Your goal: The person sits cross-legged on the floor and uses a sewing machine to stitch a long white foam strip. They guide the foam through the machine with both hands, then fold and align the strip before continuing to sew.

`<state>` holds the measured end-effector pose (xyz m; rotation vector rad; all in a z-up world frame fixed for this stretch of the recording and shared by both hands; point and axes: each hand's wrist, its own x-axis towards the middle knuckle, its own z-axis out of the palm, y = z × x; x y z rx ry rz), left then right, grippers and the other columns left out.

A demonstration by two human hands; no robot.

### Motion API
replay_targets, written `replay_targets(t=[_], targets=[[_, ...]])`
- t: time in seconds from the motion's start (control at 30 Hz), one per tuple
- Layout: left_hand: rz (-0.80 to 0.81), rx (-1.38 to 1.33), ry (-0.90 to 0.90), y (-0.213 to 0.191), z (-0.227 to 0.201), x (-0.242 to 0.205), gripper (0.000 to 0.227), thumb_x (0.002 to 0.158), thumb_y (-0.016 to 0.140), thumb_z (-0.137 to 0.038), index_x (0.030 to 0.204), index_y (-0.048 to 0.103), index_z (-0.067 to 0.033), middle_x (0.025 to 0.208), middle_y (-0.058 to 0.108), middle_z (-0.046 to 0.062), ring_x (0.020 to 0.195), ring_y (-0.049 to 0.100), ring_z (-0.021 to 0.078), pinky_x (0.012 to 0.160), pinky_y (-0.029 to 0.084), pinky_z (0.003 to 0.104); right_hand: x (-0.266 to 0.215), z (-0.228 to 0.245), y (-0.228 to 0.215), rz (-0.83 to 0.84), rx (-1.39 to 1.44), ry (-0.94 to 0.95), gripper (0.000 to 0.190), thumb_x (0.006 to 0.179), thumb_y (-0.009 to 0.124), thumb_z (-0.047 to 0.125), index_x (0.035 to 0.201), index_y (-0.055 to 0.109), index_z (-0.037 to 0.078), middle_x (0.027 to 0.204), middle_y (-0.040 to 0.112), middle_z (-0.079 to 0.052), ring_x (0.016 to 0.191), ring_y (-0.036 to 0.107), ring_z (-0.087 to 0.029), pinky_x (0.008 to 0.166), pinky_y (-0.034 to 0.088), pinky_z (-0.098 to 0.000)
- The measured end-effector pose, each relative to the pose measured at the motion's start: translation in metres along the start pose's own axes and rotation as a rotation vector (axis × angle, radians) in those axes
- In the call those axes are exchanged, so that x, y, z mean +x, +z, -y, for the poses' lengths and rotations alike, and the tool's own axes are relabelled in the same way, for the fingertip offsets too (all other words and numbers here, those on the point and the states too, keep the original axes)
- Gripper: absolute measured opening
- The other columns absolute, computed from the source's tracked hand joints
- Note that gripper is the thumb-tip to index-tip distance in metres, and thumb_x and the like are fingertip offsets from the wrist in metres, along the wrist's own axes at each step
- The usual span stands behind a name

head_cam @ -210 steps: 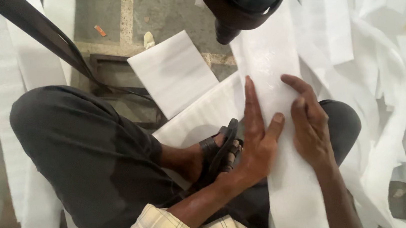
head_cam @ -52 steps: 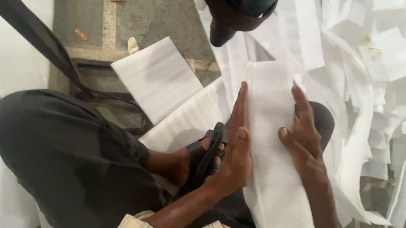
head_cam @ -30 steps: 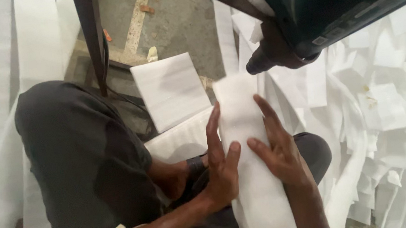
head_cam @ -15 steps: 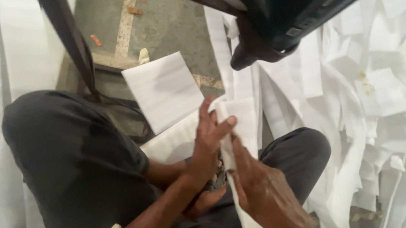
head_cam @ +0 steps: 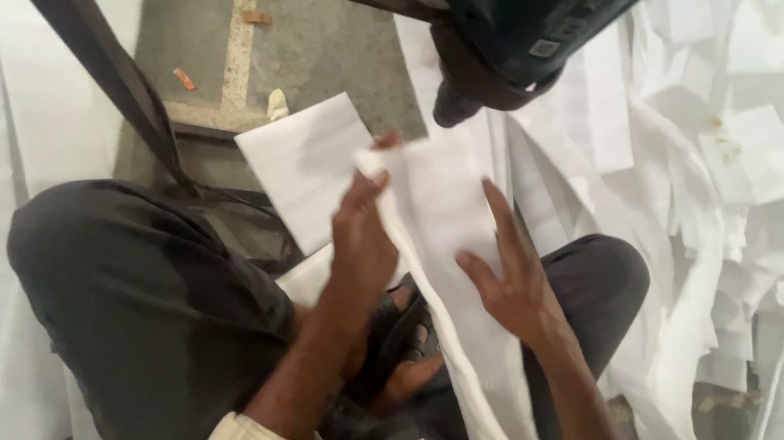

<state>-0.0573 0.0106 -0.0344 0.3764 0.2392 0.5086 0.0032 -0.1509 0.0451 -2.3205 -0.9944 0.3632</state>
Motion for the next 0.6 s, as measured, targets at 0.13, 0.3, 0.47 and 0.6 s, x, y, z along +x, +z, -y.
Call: replay_targets(t=[0.13,0.3,0.47,0.6], targets=[[0.036,-0.154,0.007,-0.009,-0.021,0.037,0.051,0.098,0.059,-0.026,0.14,0.051,0.0004,0.132,0.061,0.02,0.125,0.059,0.0319,0.112,0.045,0.049,0.04,0.02,-0.014,0.06,-0.056,0.018,0.082,0.093,0.066,0.01,0.162,0.022,0.011,0.142,0.056,-0.028,0.125,0.056,-0.043,0.104,0.046,-0.0466],[0.151,-0.271,-0.068,-0.001,-0.02,0.072,0.047,0.107,0.058,-0.033,0.142,0.051,-0.0022,0.132,0.061,0.016,0.123,0.059,0.0293,0.112,0.045,0.044,0.086,0.042,-0.042,0.018,-0.36,0.008,0.054,0.097,0.066,0.012,0.146,0.043,0.005,0.092,0.072,-0.025,0.077,0.071,-0.037,0.076,0.055,-0.0497],[-0.007,-0.064,-0.397,0.016,0.007,0.054,0.064,0.102,0.037,-0.057,0.144,0.048,-0.0095,0.134,0.06,0.013,0.122,0.058,0.028,0.105,0.047,0.042,0.094,0.045,-0.04,-0.09,-0.365,0.109,0.023,0.101,0.062,0.019,0.12,0.059,0.006,0.093,0.073,-0.022,0.08,0.069,-0.035,0.074,0.056,-0.0457],[0.122,-0.173,-0.347,0.005,0.014,0.035,0.074,0.104,0.03,-0.063,0.149,0.044,-0.006,0.137,0.058,0.013,0.124,0.056,0.0262,0.107,0.046,0.041,0.078,0.029,-0.018,-0.072,-0.412,0.13,0.048,0.096,0.06,0.011,0.141,0.048,0.0,0.098,0.07,-0.027,0.085,0.068,-0.044,0.078,0.052,-0.0533]])
